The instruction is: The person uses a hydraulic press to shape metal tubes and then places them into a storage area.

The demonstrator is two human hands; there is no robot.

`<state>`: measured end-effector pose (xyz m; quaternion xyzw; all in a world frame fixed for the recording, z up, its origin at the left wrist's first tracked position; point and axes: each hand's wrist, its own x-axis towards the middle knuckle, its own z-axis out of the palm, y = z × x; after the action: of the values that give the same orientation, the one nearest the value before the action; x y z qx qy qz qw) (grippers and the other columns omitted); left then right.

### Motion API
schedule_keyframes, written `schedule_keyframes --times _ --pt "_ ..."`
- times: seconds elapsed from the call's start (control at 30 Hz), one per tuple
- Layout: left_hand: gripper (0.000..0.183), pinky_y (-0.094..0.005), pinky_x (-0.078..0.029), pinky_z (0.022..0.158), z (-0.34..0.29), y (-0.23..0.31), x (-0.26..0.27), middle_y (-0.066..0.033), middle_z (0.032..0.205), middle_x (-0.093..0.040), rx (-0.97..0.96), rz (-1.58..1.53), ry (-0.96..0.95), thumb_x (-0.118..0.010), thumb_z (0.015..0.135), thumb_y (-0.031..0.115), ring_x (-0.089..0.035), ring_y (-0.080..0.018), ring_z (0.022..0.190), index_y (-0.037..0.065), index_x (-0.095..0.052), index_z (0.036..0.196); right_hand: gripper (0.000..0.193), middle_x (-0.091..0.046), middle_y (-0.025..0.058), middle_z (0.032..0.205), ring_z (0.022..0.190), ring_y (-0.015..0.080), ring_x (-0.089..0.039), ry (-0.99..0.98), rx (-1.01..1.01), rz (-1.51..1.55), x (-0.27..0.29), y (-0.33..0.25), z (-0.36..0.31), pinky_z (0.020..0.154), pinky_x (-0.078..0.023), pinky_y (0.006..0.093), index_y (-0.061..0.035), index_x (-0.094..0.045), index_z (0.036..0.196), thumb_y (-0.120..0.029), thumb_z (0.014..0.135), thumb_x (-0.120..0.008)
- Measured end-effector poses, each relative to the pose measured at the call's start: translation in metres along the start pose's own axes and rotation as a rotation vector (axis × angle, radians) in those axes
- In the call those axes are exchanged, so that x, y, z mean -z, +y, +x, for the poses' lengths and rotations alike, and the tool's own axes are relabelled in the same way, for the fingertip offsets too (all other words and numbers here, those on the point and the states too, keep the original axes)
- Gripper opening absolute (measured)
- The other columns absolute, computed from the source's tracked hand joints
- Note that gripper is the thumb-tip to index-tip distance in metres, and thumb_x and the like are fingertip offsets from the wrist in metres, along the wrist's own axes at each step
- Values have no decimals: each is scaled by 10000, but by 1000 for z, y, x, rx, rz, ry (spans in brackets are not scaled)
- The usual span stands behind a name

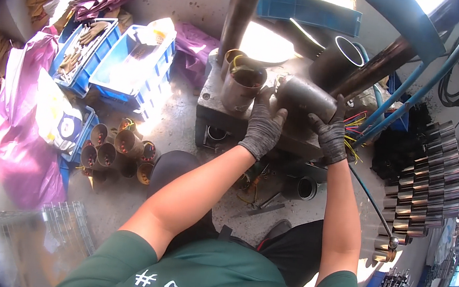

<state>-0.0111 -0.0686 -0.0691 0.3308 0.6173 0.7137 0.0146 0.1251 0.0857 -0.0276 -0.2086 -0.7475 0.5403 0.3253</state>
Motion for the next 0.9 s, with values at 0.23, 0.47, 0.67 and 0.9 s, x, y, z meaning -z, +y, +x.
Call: schedule_keyframes --times 0.23,0.47,0.67,0.9 --pt "775 -420 -535 983 4 8 -3 -251 1192 -677 171 39 -293 -681 912 62 -685 -338 1088 110 -279 1573 1043 -501 116 1480 1343 263 -492 -107 -251 182 49 -7 -30 1120 -431 428 -122 -266 1630 -165 789 -881" --pt "897 -410 -446 1136 -2 26 -4 -251 1448 -515 224 -71 -427 -730 856 14 -538 -346 1348 107 -249 1606 1119 -567 147 1427 1325 284 -530 -118 -247 30 66 -7 -29 1100 -459 417 -123 -254 1638 -166 749 -931" --pt "840 -351 -452 1124 -4 13 -11 -176 1453 -484 264 -286 -368 -706 847 -89 -534 -251 1302 48 -301 1570 1005 -654 152 1323 1240 252 -605 25 -253 -92 60 -10 -42 1041 -513 380 -62 -380 1573 -152 743 -938" --pt "583 -338 -503 1004 2 -10 -8 -158 1287 -570 407 -506 -164 -601 931 -52 -586 -234 1117 0 -428 1486 928 -608 137 1385 1265 251 -574 62 -246 99 47 -12 -46 1079 -479 375 -32 -394 1560 -185 798 -901"
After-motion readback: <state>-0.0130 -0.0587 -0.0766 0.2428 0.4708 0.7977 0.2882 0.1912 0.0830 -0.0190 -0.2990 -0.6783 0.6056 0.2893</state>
